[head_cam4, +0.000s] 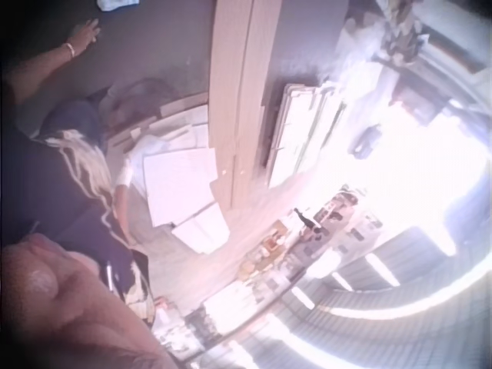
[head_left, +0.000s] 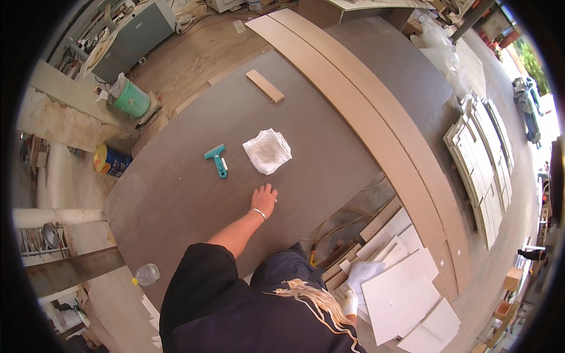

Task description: The person picks up white rectangular panels from a stack, places them on a workbench, and uses a handheld scraper to smooth the edges. They then use a small white stick to rub the edges of the panels. The person repeats this process for several panels, stacking the finished ones on the workbench.

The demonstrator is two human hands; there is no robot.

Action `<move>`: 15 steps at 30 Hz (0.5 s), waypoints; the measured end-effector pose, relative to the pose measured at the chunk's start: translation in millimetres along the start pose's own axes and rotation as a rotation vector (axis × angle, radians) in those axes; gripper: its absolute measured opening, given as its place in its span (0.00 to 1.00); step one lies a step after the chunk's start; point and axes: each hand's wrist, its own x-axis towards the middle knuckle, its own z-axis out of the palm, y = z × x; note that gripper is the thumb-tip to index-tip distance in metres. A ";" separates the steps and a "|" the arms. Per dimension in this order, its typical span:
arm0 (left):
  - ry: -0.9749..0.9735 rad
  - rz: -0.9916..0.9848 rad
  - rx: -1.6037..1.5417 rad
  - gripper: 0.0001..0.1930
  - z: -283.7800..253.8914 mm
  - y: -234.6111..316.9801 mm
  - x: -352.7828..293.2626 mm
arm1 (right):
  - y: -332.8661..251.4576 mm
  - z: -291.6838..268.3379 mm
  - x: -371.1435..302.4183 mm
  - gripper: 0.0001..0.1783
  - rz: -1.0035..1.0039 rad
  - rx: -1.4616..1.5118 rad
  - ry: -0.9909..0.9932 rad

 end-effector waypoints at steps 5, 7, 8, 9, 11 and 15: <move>0.188 -0.149 0.002 0.08 -20.2 -78.6 27.5 | -21.8 29.7 -6.9 0.32 -0.029 -0.117 -0.106; 0.277 -0.175 -0.046 0.11 -23.9 -92.3 28.6 | -29.9 35.3 -7.9 0.32 -0.023 -0.148 -0.108; 0.342 -0.175 -0.075 0.12 -24.1 -93.4 28.0 | -34.0 36.3 -8.8 0.32 -0.023 -0.165 -0.110; 0.387 -0.186 -0.111 0.14 -23.6 -92.3 27.5 | -37.9 37.6 -8.4 0.32 -0.029 -0.177 -0.106; 0.242 -0.245 -0.142 0.23 -17.9 -77.2 20.0 | -46.3 37.0 -8.2 0.32 -0.041 -0.203 -0.101; 0.159 -0.274 -0.196 0.33 -9.2 -50.2 15.2 | -63.3 30.5 -6.3 0.31 -0.078 -0.235 -0.099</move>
